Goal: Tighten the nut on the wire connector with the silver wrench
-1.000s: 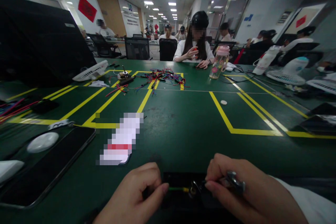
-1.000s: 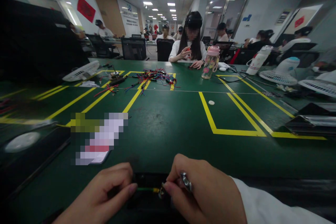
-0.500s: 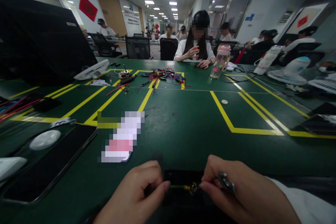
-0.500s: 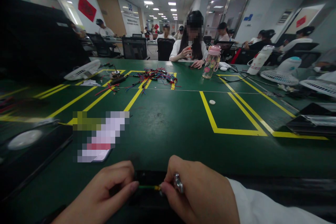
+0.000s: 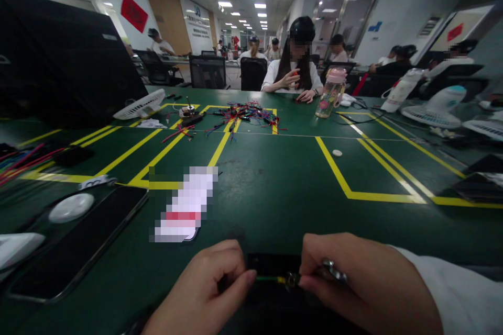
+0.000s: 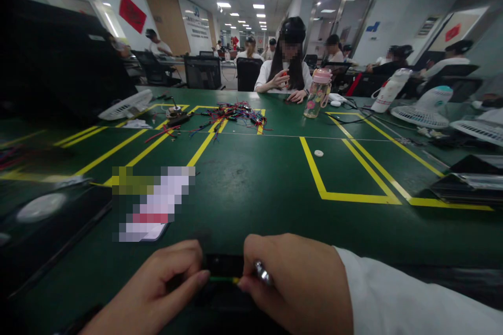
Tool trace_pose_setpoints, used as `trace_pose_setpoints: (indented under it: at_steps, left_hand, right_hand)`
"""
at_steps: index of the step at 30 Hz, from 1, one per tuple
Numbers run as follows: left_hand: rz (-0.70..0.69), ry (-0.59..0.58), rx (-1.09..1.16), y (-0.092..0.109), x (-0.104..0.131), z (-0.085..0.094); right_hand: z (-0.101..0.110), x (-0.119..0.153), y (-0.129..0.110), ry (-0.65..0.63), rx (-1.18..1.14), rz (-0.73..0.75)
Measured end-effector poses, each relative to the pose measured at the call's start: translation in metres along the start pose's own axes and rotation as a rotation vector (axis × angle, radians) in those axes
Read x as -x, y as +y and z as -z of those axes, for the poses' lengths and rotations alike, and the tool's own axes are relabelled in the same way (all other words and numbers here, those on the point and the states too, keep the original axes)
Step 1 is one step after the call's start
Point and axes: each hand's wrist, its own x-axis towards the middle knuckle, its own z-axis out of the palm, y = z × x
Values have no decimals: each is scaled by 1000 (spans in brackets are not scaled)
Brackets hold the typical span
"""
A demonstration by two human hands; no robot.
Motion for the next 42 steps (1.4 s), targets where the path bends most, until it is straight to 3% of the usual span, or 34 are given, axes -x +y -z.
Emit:
trace_pose_setpoints:
  at_steps: [5, 15, 22, 31, 42]
  left_hand:
    - [-1, -7, 4, 0, 2, 1]
    - [9, 4, 18, 1, 3, 1]
    - [6, -7, 1, 4, 4, 2]
    - [-16, 3, 0, 3, 1, 2]
    - [-1, 8, 5, 2, 3, 3]
  right_hand:
    - [1, -1, 5, -32, -15, 28]
    - [-5, 0, 17, 57, -81, 48]
    - [-8, 9, 16, 166, -182, -72]
    - [-16, 13, -3, 159, -30, -108]
    - [-18, 4, 0, 144, 30, -72]
